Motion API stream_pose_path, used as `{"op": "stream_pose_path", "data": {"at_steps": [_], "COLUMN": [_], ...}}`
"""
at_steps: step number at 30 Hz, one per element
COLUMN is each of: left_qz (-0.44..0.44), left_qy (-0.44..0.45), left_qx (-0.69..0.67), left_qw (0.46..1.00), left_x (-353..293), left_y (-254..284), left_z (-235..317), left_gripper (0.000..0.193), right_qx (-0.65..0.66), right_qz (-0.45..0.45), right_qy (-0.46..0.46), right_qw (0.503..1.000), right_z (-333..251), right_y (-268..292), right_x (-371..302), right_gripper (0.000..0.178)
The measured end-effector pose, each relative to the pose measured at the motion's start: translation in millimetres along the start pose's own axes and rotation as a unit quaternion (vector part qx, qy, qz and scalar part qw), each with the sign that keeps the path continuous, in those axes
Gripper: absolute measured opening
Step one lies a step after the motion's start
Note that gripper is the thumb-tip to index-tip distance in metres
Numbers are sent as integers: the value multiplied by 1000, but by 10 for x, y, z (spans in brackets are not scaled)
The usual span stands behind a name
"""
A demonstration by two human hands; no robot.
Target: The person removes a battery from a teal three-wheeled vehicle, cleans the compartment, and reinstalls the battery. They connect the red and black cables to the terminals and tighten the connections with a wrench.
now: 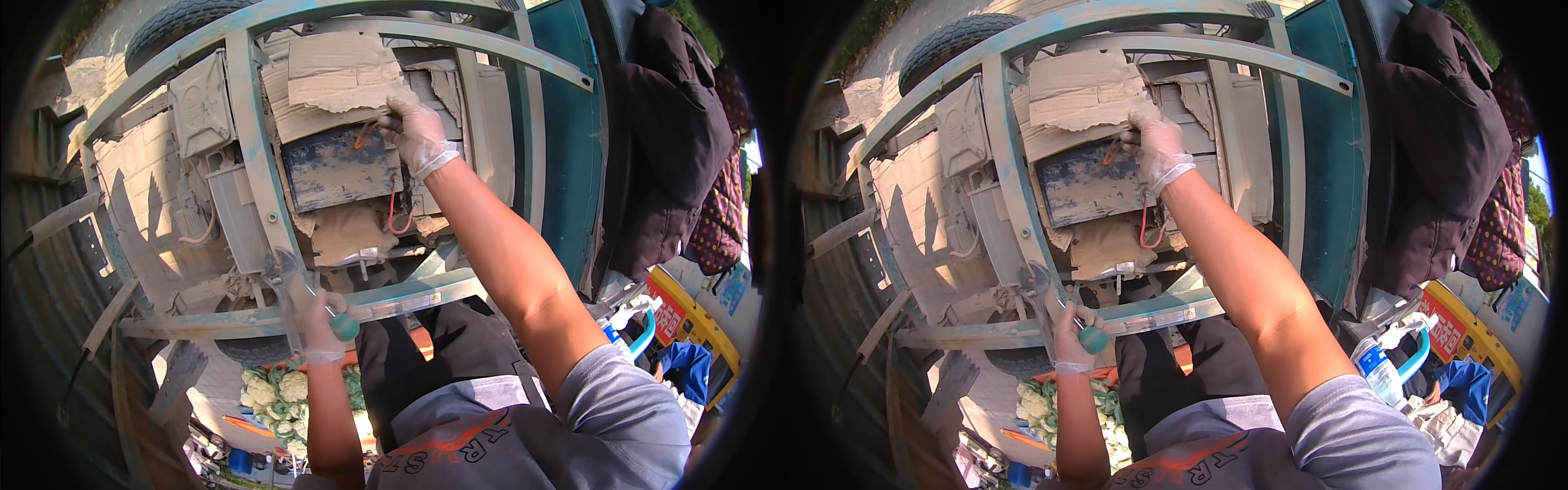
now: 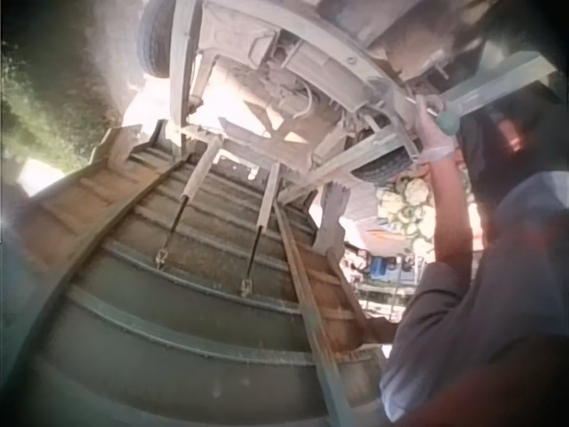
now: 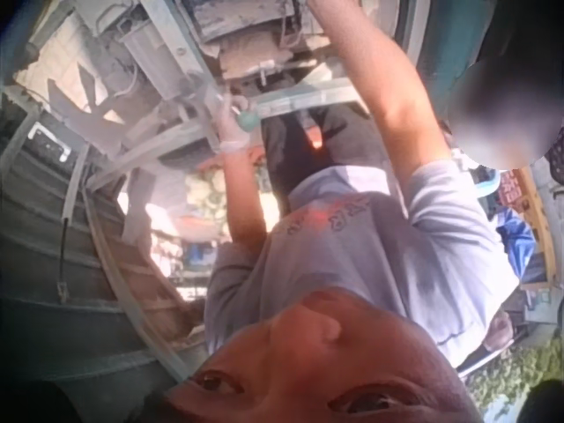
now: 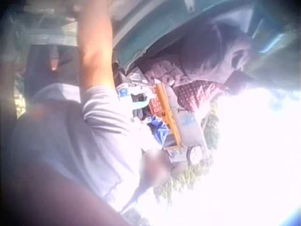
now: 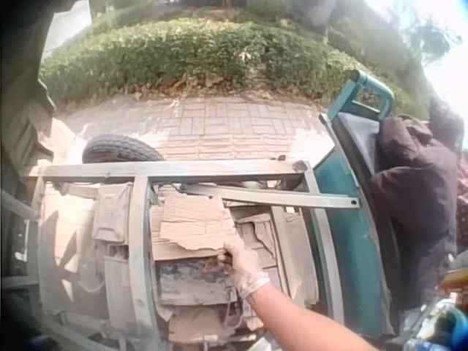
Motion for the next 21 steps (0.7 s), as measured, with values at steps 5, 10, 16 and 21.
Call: {"op": "stream_pose_path", "data": {"at_steps": [5,10,16,21], "left_qz": [48,24,-10,-79], "left_qy": [0,1,26,30], "left_qx": [12,65,121,197], "left_qw": [999,998,992,977], "left_x": [84,190,290,318], "left_y": [324,369,397,367], "left_z": [126,271,223,178], "left_gripper": [31,27,30,34], "right_qx": [-95,-6,-61,-236], "right_qz": [88,91,90,-29], "right_qy": [20,-23,-29,66], "right_qw": [991,996,994,969], "right_z": [320,309,226,-474], "right_y": [74,44,-114,-198], "right_x": [-131,-128,91,376], "right_gripper": [24,24,18,12]}}
Point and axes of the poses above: each hand's wrist, its own x-axis towards the middle knuckle, its own y-axis out of the back of the hand, z = x × y, the point moved 7 cm from there along x, towards the middle knuckle, and after that the axes turned 11 degrees about -x, right-handed, at the moved point
